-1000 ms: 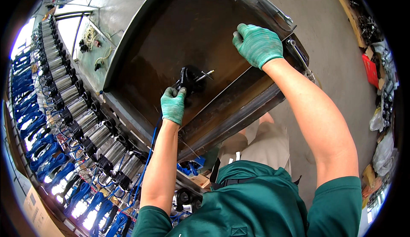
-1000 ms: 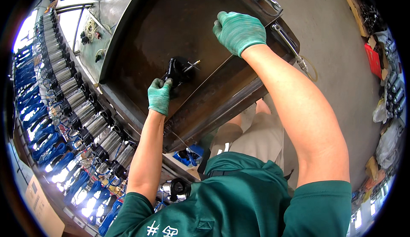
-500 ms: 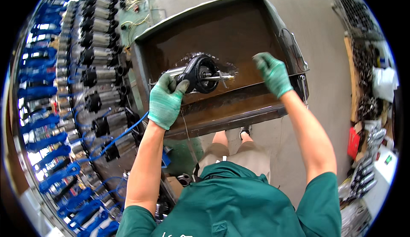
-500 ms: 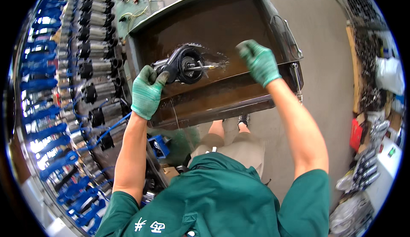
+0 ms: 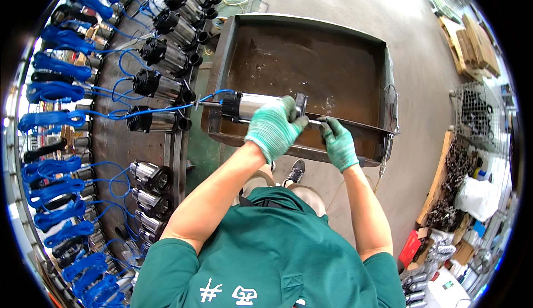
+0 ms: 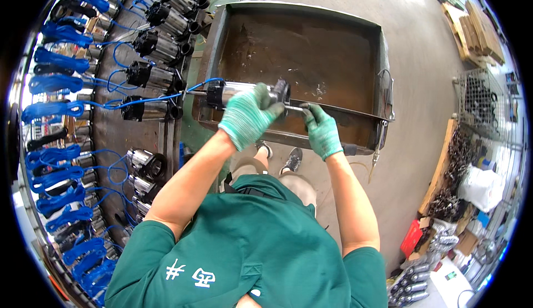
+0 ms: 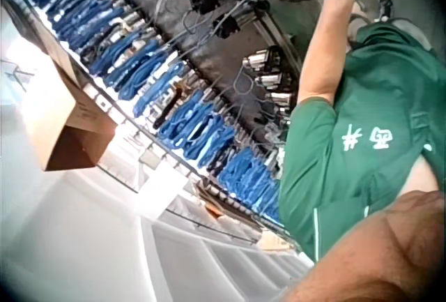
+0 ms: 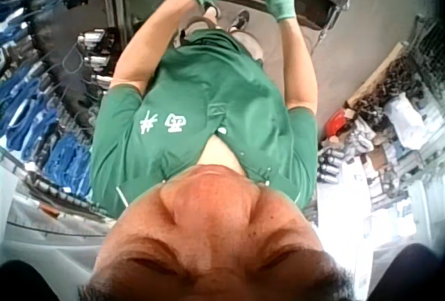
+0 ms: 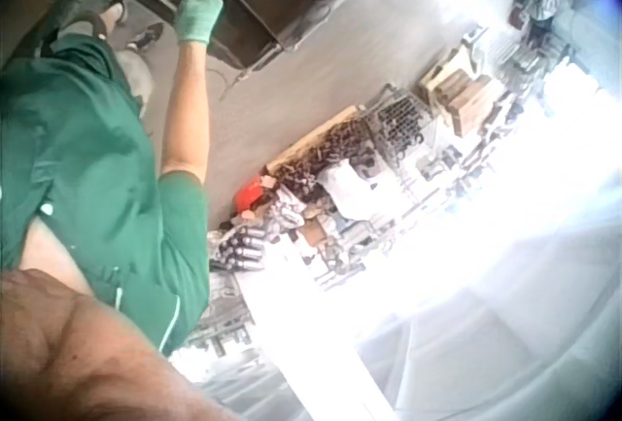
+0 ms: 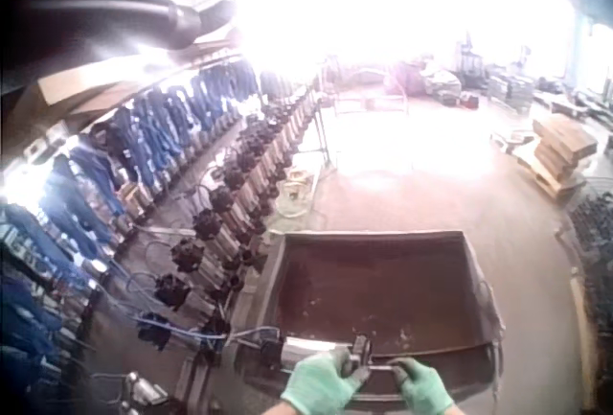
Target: The person repeatedly picks up cylindrical pumps from a rack, connects a blue hose, and submerges them in a water-filled metal tray to test their operation. The person then removes the pumps, disconnects the hose, and returns them to the rack.
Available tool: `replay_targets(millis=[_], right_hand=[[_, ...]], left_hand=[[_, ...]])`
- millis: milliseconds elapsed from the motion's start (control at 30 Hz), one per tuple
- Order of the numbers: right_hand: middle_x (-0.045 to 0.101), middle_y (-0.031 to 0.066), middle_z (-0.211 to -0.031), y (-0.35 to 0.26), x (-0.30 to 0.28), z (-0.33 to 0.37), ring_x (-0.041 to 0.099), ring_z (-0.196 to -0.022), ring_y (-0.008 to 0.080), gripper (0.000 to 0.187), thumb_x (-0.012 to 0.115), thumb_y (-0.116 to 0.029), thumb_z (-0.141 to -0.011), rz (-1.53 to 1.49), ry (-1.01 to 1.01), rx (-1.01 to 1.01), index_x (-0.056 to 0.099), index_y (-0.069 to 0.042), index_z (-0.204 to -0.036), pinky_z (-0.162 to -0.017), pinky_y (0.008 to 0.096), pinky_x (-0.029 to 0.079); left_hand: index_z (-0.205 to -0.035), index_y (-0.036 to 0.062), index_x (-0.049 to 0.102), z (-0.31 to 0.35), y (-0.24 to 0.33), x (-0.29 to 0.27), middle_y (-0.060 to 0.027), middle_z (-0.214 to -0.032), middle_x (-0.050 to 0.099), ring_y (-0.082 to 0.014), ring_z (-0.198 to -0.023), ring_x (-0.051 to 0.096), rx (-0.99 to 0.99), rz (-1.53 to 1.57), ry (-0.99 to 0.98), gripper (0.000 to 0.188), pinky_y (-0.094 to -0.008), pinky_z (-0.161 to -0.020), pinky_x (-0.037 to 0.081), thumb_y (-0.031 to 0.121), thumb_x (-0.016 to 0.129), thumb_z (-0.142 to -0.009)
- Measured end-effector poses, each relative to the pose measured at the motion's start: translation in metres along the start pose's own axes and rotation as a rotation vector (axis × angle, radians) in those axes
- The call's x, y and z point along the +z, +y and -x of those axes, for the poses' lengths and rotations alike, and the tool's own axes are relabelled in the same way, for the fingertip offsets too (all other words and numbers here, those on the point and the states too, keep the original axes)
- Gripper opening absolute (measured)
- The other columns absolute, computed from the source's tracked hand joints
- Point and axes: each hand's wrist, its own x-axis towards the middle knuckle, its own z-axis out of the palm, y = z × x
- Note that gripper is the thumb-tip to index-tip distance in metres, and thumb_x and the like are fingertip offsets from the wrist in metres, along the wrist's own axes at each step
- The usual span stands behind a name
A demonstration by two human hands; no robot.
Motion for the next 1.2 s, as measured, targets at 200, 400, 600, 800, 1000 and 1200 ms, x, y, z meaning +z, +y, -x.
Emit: replay_targets(millis=[200,400,600,800,1000,1200], right_hand=[[0.055,-0.0063,-0.078,0.071,0.001,0.026,0.044,-0.068,0.0055,0.021,0.06,-0.024,-0.109,-0.162,-0.058,0.134,0.07,-0.009,-0.12,-0.06,0.0246,0.041],[0.056,-0.0056,-0.076,0.093,-0.011,0.03,0.044,-0.065,0.0044,0.019,0.06,-0.023,-0.109,-0.163,-0.103,0.217,0.07,-0.011,-0.119,-0.057,0.0239,0.038],[0.057,-0.0038,-0.075,0.083,-0.016,0.03,0.049,-0.062,0.0058,0.021,0.06,-0.026,-0.108,-0.116,-0.166,0.267,0.07,-0.013,-0.121,-0.053,0.025,0.04],[0.065,0.0045,-0.096,0.102,-0.016,0.029,0.065,-0.081,0.0155,0.029,0.062,-0.026,-0.107,0.042,-0.09,0.162,0.067,-0.009,-0.13,-0.072,0.0307,0.056],[0.064,0.021,-0.124,-0.02,0.03,0.009,0.064,-0.113,0.0384,0.031,0.067,-0.023,-0.099,0.424,0.162,-0.308,0.068,-0.005,-0.125,-0.099,0.0451,0.052],[0.07,0.016,-0.118,-0.049,0.095,-0.009,0.063,-0.115,0.0365,0.029,0.074,-0.02,-0.084,0.967,0.157,-0.208,0.075,-0.01,-0.111,-0.102,0.0453,0.052]], left_hand=[[-0.096,0.002,0.066,0.023,0.003,0.041,-0.0179,-0.084,0.07,-0.0386,-0.081,0.069,-0.094,0.043,-0.139,0.026,-0.0459,-0.075,0.055,0.024,0.079,-0.087],[-0.093,0.0019,0.064,0.033,-0.008,0.074,-0.0181,-0.084,0.068,-0.038,-0.08,0.067,-0.137,0.073,-0.149,0.026,-0.0457,-0.074,0.054,0.023,0.078,-0.088],[-0.096,-0.0002,0.064,0.042,-0.017,0.072,-0.0197,-0.088,0.07,-0.0367,-0.082,0.068,-0.165,0.141,-0.193,0.028,-0.0447,-0.077,0.054,0.023,0.078,-0.09],[-0.116,-0.0014,0.066,0.055,-0.091,0.018,-0.0205,-0.104,0.072,-0.0335,-0.094,0.072,-0.031,0.126,-0.093,0.041,-0.042,-0.085,0.057,0.028,0.08,-0.091],[-0.133,0.0062,0.063,0.072,-0.236,-0.068,-0.0172,-0.141,0.059,-0.0372,-0.125,0.059,0.133,-0.615,0.006,0.061,-0.049,-0.104,0.049,0.023,0.083,-0.078],[-0.122,0.0059,0.068,0.062,-0.312,-0.065,-0.0168,-0.14,0.063,-0.036,-0.112,0.067,0.465,-0.572,-0.057,0.04,-0.0461,-0.096,0.055,0.008,0.074,-0.083]])
